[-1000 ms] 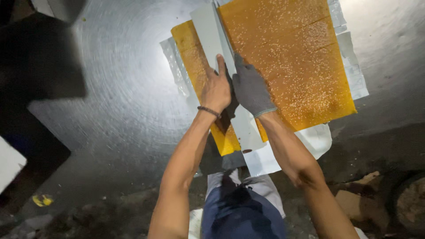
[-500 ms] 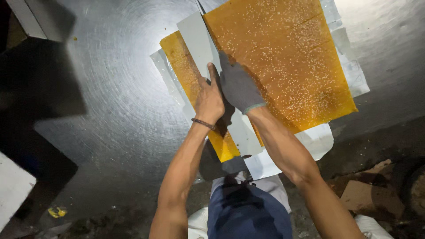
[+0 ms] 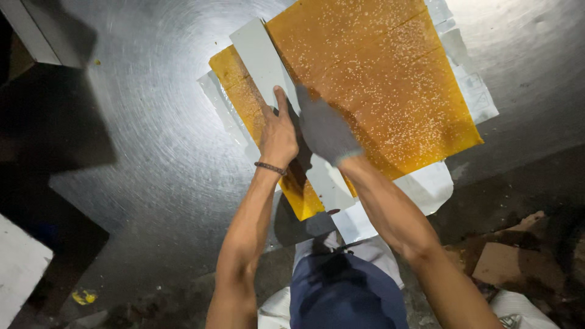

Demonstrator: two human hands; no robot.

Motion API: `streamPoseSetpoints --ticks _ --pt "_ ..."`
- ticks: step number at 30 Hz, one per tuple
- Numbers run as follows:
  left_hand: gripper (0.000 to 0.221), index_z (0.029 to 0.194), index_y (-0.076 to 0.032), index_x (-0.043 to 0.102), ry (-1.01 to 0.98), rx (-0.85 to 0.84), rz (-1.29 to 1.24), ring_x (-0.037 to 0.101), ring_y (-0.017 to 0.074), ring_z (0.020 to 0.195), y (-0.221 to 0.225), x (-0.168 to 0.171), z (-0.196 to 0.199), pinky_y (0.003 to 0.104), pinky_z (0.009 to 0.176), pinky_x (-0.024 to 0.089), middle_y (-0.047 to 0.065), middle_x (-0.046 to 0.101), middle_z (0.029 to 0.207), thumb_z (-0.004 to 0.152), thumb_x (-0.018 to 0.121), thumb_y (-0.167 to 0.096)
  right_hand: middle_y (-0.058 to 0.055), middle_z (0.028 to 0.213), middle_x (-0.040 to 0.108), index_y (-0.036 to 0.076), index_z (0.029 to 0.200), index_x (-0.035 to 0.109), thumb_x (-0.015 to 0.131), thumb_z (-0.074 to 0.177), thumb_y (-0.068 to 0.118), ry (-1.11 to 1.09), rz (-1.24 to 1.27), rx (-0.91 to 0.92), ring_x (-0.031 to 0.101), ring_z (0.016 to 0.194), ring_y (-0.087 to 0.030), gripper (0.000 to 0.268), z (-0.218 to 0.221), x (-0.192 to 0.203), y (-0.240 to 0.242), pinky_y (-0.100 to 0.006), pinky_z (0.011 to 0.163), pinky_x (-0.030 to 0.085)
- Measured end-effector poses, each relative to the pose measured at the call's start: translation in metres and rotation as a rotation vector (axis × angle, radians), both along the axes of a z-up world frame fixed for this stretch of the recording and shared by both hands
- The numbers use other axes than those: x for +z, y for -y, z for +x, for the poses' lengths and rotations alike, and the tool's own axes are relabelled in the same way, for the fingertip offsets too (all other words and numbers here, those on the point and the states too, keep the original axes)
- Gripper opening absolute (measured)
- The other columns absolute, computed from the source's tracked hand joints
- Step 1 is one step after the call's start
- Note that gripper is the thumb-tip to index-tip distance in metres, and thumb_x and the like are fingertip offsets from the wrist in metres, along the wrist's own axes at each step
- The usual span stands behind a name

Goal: The person uses a straight edge and a knife to measure and cut a large sheet of cake into square portions, then places the portions into a metal tray.

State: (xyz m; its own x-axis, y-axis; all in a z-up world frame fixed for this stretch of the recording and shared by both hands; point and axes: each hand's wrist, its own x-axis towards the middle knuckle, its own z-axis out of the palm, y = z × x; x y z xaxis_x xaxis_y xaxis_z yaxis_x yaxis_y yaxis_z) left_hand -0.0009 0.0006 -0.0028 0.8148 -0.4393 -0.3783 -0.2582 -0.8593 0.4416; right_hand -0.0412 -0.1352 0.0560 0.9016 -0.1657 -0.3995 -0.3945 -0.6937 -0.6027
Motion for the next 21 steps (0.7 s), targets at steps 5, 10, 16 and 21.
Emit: streamPoseSetpoints --ticks 5,10,16,21 --pt "0.102 0.161 -0.009 0.004 0.088 -0.013 -0.030 0.060 0.0610 0.106 -0.002 -0.012 -0.003 0.056 0.087 0.055 0.055 0.013 0.151 0.076 0.059 0.008 -0.039 0.115 0.063 -0.001 0.148 0.038 0.050 0.098 0.013 0.107 0.019 -0.001 0.065 0.097 -0.054 0.054 -0.004 0.002 -0.001 -0.060 0.081 0.053" --pt "0.103 0.166 -0.009 0.003 0.076 -0.032 0.012 0.058 0.0618 0.112 -0.001 -0.006 -0.004 0.055 0.094 0.055 0.054 0.021 0.148 0.085 0.066 -0.001 -0.035 0.107 0.067 0.004 0.153 0.035 0.046 0.097 0.012 -0.068 0.134 -0.081 0.066 0.096 -0.053 0.057 -0.023 0.026 0.000 -0.060 0.083 0.052" --pt "0.119 0.162 -0.008 0.002 0.037 -0.006 -0.024 0.058 0.0611 0.111 -0.001 -0.006 0.000 0.052 0.093 0.054 0.055 0.017 0.149 0.077 0.085 -0.015 -0.037 0.106 0.064 0.001 0.152 0.035 0.048 0.103 0.017 -0.015 0.091 -0.043 0.064 0.097 -0.054 0.053 -0.058 0.000 -0.003 -0.062 0.083 0.051" --pt "0.128 0.162 -0.008 0.001 -0.009 0.002 0.015 0.055 0.0608 0.118 0.003 -0.004 0.001 0.051 0.102 0.050 0.052 0.022 0.147 0.074 0.093 -0.025 -0.036 0.110 0.063 0.006 0.154 0.034 0.049 0.097 0.014 -0.001 0.089 -0.049 0.065 0.095 -0.054 0.059 -0.084 0.007 0.001 -0.062 0.080 0.052"
